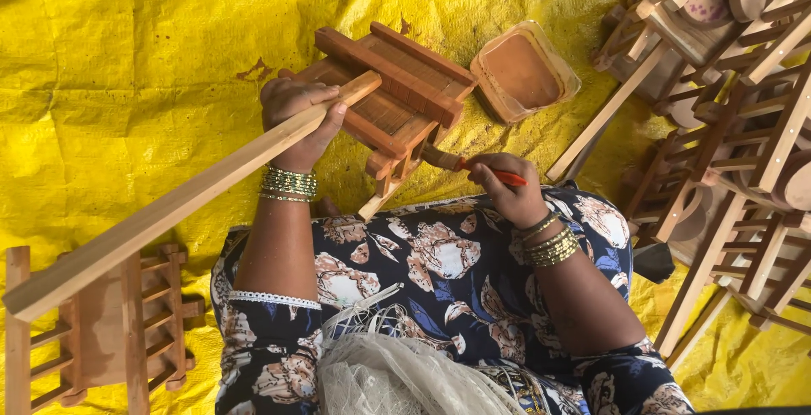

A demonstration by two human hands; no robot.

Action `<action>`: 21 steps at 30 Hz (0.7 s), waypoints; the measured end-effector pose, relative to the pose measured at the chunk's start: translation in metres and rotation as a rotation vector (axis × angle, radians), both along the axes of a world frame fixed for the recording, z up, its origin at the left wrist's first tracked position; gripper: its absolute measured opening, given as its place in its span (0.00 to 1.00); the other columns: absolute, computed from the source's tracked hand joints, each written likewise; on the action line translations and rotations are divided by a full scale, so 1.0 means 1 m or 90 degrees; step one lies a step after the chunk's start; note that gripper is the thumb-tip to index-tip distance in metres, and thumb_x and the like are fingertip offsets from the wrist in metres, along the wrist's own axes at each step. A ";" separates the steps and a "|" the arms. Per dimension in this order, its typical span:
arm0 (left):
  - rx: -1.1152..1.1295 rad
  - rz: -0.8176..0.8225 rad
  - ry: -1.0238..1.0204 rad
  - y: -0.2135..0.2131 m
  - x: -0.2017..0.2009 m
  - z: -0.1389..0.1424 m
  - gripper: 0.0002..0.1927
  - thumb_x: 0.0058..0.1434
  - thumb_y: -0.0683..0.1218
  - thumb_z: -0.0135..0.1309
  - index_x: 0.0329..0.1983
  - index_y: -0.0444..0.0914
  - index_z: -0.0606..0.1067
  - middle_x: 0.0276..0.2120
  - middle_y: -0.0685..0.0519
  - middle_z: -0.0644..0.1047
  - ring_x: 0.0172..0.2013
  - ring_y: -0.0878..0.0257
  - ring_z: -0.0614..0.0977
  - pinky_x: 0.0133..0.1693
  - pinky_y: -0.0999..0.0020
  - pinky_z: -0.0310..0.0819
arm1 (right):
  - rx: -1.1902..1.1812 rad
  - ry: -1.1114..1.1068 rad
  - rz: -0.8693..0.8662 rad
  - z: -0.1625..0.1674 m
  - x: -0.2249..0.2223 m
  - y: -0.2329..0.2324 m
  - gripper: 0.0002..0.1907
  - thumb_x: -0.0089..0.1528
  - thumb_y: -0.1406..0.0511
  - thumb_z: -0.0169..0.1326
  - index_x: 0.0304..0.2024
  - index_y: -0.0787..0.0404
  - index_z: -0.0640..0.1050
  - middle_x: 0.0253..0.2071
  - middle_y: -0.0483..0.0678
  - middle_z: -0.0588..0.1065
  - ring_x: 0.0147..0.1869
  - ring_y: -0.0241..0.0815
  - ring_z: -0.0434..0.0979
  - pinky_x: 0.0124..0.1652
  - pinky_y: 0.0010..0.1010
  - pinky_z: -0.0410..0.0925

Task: The person sits on a tarp-covered floor and applies a brown stain or varnish with a brush to small wooden chairs, holding each chair steady with one hand while brushing its surfaces. They dip the brush into a plastic container of stain and rotate the chair to coat different sides.

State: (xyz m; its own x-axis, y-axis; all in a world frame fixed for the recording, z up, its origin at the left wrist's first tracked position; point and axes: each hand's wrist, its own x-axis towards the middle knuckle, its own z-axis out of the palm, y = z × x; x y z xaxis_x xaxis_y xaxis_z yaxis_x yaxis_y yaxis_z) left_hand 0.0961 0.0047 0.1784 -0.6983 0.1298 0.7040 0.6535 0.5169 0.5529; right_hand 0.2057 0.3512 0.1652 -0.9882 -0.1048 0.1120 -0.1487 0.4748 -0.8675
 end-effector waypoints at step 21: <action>0.018 0.035 -0.022 -0.006 -0.001 -0.007 0.10 0.64 0.51 0.66 0.37 0.41 0.82 0.36 0.55 0.84 0.40 0.62 0.80 0.53 0.59 0.69 | 0.002 -0.025 0.016 0.016 0.004 -0.009 0.11 0.66 0.65 0.54 0.44 0.67 0.82 0.32 0.51 0.81 0.30 0.39 0.82 0.31 0.28 0.74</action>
State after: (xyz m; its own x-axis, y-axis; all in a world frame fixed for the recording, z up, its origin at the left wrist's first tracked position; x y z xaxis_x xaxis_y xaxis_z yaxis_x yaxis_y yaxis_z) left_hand 0.0949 -0.0013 0.1709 -0.7282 0.0715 0.6816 0.6046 0.5355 0.5897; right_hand 0.2094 0.3419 0.1817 -0.9888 -0.1303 0.0732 -0.1270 0.4735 -0.8716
